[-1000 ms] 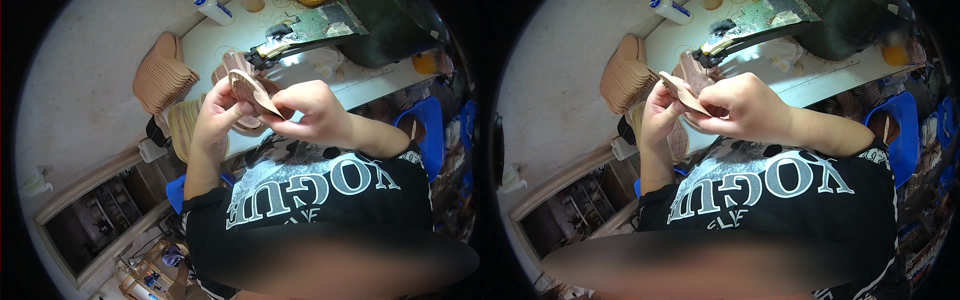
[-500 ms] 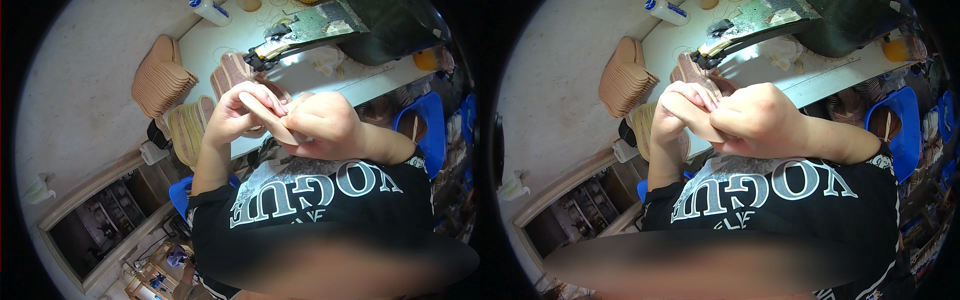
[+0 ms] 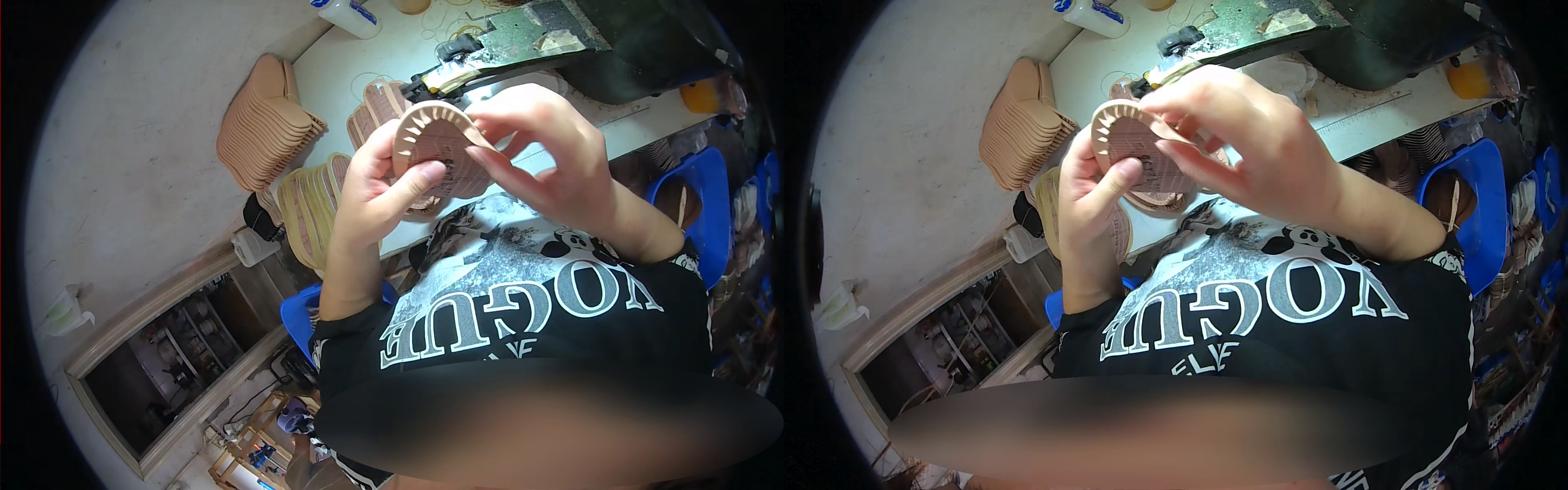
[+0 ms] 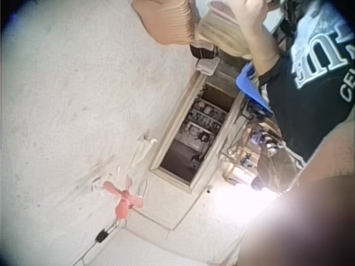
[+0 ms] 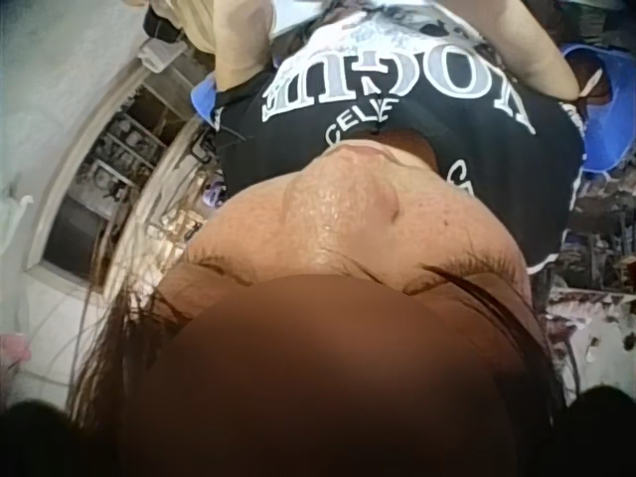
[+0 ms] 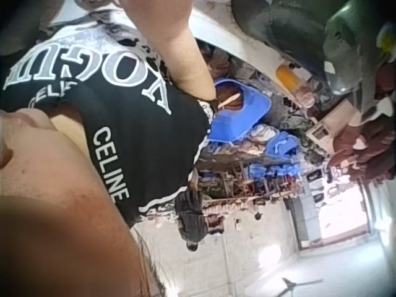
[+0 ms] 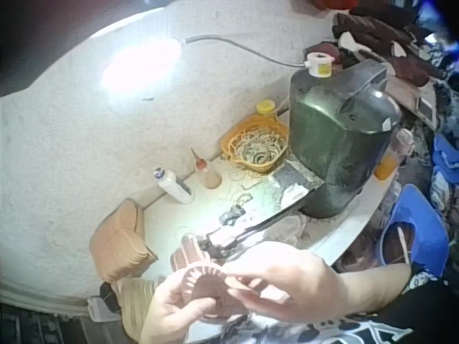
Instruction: The recorder applies adhesive from a bottle to shoe insoles and stacks them.
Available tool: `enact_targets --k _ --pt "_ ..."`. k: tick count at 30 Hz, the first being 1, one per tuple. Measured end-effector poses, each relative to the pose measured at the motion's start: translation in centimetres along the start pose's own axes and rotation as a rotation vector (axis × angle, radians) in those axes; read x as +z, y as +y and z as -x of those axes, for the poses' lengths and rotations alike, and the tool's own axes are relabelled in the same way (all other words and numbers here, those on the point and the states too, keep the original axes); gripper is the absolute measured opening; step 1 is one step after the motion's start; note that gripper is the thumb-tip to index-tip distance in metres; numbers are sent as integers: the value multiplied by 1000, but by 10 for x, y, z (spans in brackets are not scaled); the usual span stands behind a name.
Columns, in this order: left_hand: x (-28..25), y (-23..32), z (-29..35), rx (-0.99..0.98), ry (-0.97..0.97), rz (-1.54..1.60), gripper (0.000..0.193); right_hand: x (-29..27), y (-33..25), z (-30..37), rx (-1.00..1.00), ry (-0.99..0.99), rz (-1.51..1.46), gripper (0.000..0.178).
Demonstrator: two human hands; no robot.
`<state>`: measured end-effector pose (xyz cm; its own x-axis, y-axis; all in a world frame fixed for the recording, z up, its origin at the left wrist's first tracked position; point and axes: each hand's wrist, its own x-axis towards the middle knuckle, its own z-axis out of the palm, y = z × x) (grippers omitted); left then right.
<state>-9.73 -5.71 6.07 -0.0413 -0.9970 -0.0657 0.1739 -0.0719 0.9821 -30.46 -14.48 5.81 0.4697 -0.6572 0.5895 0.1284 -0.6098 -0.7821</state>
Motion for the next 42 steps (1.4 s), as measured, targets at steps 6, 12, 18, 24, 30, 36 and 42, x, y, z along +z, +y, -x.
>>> enact_targets --k 6,12,18,24,30,36,42 --pt "23 -2 -7 87 181 -132 36 2 21 -7 -248 12 311 19" --pt "28 -2 -11 78 202 -253 34 2 39 -5 478 -53 -361 7" --pt "28 -5 -10 50 244 -200 32 -7 43 -1 370 -146 -291 8" --pt "25 -9 -13 38 202 -340 31 -15 46 -11 -315 -326 621 20" --pt "23 -14 -12 55 210 -263 37 -10 51 -10 699 -324 -365 14" --pt "16 -16 -9 -25 111 -375 37 -13 50 -18 -355 -476 517 9" --pt "16 -21 -11 -67 102 -334 35 -12 49 -23 -180 -402 590 10"
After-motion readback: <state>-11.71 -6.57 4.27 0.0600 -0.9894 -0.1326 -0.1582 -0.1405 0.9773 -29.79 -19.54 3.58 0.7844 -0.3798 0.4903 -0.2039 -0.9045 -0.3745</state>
